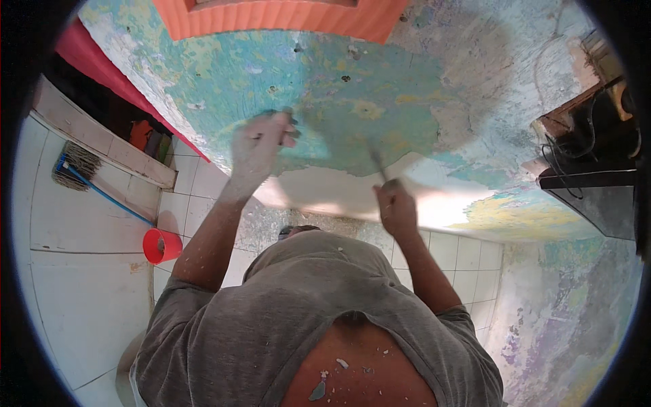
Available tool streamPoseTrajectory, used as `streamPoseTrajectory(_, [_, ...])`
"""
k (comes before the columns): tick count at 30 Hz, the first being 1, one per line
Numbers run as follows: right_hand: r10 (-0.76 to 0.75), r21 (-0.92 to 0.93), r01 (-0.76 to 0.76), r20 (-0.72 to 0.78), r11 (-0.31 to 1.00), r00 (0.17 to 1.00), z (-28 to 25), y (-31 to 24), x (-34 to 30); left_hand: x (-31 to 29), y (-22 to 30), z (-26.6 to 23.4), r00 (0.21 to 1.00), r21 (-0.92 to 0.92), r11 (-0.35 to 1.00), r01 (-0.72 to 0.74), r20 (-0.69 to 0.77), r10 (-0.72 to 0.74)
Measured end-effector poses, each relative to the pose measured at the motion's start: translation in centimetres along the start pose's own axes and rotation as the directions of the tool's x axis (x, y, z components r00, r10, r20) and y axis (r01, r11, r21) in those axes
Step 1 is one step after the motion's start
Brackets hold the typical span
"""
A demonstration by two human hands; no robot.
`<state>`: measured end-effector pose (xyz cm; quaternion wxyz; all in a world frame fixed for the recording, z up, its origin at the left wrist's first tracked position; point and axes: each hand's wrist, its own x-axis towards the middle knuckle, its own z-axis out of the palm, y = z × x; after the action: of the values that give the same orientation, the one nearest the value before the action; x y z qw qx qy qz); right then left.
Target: The person scrapes old paint and plaster off a wall using a putty knife.
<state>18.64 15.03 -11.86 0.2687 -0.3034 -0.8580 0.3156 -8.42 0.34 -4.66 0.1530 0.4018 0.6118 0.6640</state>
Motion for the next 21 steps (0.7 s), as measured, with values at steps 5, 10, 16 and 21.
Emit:
streamPoseTrajectory(5, [0.046,0.176,-0.014,-0.178,0.984,0.983,-3.9,-3.9,4.1,0.0,3.9,-3.7,0.907,0.242,0.919,-0.312,-0.211,0.363])
streamPoseTrajectory(10, [0.11,0.007,-0.111,0.109,0.994,0.988,-3.4,-4.3,1.9,3.1,4.8,-4.4,0.61,0.642,0.583,-0.498,-0.219,0.762])
streamPoseTrajectory(16, [-0.115,0.287,0.206,-0.305,0.935,0.945,-10.3,-9.5,5.5,6.1,2.7,-4.9,0.649,0.832,0.449,-0.327,-0.148,0.746])
streamPoseTrajectory(21, [-0.076,-0.204,0.072,-0.008,0.976,0.997,-6.4,-4.8,3.4,7.0,-0.1,-4.6,0.575,0.884,0.346,-0.315,-0.112,0.811])
